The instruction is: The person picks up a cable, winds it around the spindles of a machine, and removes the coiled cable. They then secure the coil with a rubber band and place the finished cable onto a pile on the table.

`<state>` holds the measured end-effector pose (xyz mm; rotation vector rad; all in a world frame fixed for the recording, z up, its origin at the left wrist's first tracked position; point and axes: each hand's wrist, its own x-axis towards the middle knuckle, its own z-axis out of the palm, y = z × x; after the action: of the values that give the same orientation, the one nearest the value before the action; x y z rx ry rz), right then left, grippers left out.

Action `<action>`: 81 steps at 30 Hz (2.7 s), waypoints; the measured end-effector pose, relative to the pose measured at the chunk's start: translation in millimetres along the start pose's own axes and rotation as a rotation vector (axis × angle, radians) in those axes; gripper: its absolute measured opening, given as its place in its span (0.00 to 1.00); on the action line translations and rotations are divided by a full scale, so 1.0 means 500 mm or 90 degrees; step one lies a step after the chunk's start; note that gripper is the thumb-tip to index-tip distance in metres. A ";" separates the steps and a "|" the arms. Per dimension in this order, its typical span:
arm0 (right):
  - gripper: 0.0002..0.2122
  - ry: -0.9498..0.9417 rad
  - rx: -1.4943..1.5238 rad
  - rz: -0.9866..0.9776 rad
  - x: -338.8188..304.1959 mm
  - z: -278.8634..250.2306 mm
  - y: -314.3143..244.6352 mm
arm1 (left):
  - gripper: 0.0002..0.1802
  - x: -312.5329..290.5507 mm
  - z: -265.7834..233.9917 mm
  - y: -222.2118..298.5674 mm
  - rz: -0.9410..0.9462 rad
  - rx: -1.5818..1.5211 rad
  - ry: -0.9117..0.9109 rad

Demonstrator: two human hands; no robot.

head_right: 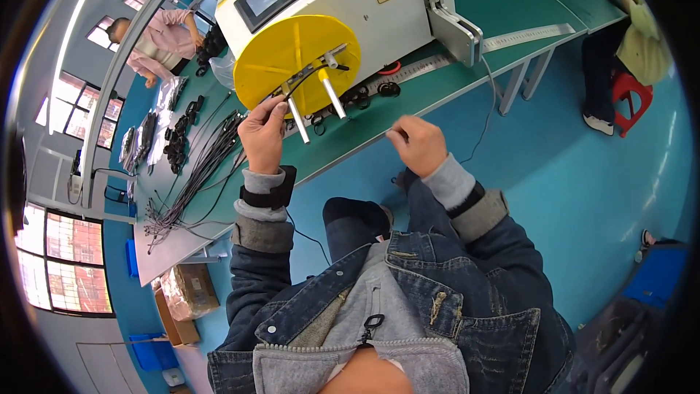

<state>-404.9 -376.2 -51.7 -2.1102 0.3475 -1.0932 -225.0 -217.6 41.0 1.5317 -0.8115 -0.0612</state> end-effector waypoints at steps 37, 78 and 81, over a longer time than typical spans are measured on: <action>0.05 -0.203 0.170 0.188 -0.021 -0.018 -0.035 | 0.08 -0.079 0.063 0.057 0.211 0.169 0.084; 0.13 0.116 0.252 0.021 0.117 0.121 -0.120 | 0.10 -0.037 0.099 0.128 0.154 0.638 -0.227; 0.12 0.048 0.261 0.079 0.116 0.110 -0.128 | 0.11 -0.041 0.101 0.132 0.170 0.653 -0.224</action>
<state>-332.1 -335.7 7.2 -1.6690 0.2605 -1.0700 -294.6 -244.0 83.2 2.3830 -1.4494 0.3430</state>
